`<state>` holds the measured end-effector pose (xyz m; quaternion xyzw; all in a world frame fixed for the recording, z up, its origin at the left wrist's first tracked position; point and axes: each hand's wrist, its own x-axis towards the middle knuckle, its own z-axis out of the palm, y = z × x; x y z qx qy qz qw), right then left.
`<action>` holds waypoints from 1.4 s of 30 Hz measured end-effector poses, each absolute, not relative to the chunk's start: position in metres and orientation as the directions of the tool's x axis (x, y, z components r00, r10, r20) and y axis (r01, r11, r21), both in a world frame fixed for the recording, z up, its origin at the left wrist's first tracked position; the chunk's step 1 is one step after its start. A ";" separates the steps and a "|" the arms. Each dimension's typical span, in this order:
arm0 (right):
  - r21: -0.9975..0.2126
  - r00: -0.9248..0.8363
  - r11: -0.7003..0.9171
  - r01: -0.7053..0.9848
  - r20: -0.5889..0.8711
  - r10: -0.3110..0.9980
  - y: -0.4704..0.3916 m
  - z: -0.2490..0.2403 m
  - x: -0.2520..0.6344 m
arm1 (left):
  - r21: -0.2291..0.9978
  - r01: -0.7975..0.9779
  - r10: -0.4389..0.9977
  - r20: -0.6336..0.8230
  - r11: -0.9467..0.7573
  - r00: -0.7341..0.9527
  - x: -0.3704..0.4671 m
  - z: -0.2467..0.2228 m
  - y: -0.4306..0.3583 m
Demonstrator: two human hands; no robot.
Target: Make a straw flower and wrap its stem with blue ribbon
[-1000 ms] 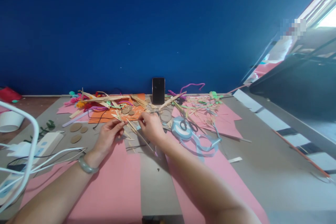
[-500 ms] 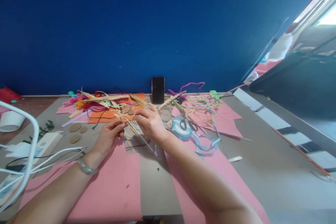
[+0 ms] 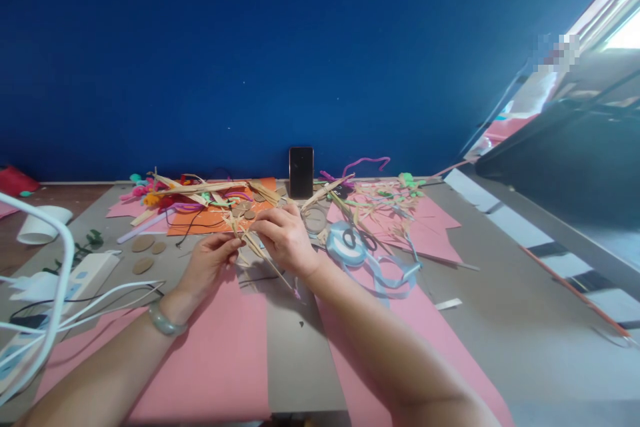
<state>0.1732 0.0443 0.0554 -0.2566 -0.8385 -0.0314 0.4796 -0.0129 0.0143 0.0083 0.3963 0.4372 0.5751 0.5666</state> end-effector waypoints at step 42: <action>-0.402 -0.280 0.799 0.447 0.785 0.552 0.032 0.053 0.162 | 0.982 -0.187 0.994 0.052 -0.034 0.093 -0.011 0.021 0.005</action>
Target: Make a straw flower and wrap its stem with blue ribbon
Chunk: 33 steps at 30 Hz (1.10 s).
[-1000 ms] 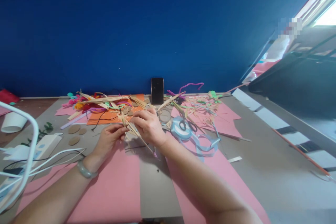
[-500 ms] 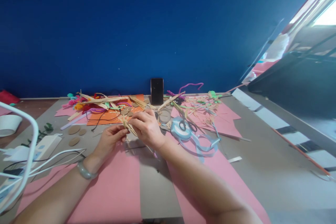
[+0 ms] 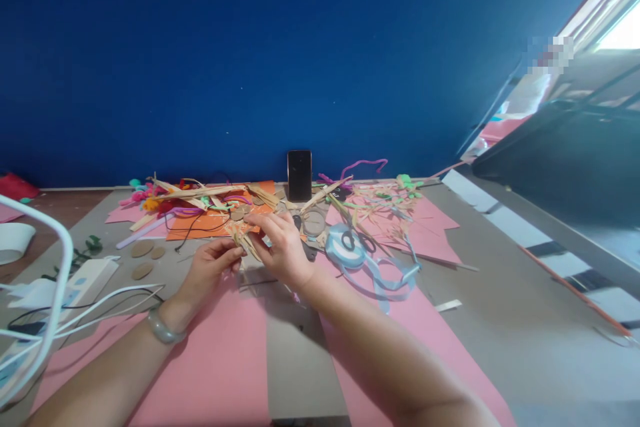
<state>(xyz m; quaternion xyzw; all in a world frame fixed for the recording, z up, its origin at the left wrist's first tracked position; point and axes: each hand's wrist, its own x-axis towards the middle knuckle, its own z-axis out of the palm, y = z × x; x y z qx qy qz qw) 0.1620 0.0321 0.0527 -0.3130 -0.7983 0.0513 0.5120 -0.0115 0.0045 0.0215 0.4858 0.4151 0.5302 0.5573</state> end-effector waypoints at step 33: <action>-0.750 -0.125 0.588 0.302 0.580 0.805 0.028 0.048 0.154 | 0.979 -0.181 0.993 0.102 -0.090 0.056 -0.013 0.016 0.007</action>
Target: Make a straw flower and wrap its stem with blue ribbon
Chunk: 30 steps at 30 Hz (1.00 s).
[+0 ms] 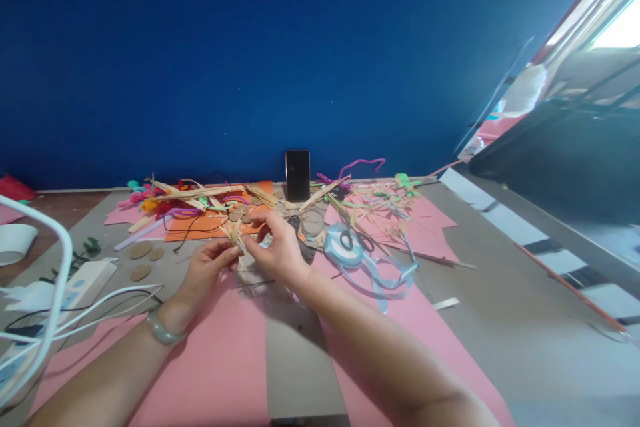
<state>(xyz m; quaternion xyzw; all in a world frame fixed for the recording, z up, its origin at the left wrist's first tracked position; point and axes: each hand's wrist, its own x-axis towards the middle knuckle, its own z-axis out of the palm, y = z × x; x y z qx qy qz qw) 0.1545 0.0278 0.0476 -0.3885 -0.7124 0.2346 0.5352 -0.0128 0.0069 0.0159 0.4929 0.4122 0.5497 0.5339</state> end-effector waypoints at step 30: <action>-0.990 -0.199 0.134 0.038 0.124 0.972 0.016 0.055 0.141 | 0.968 -0.211 0.990 0.140 -0.135 0.012 -0.011 0.013 0.007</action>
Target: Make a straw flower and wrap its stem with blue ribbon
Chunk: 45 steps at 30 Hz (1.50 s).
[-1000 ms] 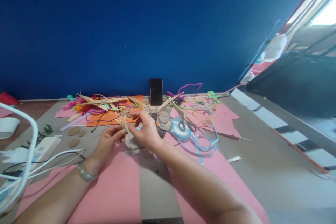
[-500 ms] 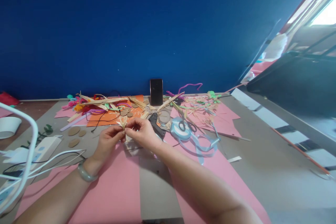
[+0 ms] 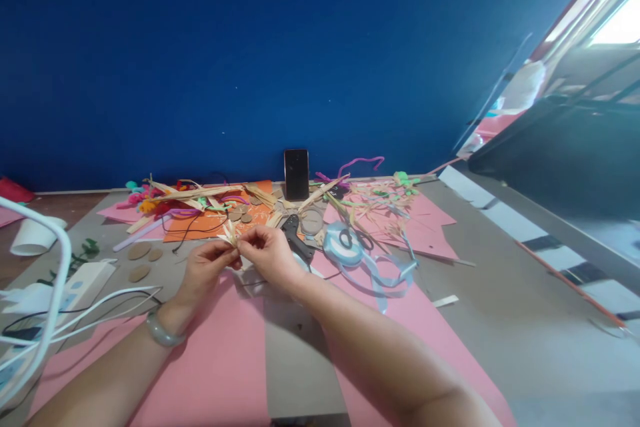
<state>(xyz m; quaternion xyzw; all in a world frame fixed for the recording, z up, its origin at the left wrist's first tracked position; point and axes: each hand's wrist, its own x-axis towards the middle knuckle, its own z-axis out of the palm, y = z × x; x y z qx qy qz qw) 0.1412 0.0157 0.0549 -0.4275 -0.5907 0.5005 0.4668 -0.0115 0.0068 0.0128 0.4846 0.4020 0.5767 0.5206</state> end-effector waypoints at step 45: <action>-0.968 -0.293 -0.036 -0.249 0.040 0.955 0.013 0.052 0.142 | 0.957 -0.289 0.987 0.053 -0.006 0.154 -0.016 0.017 0.010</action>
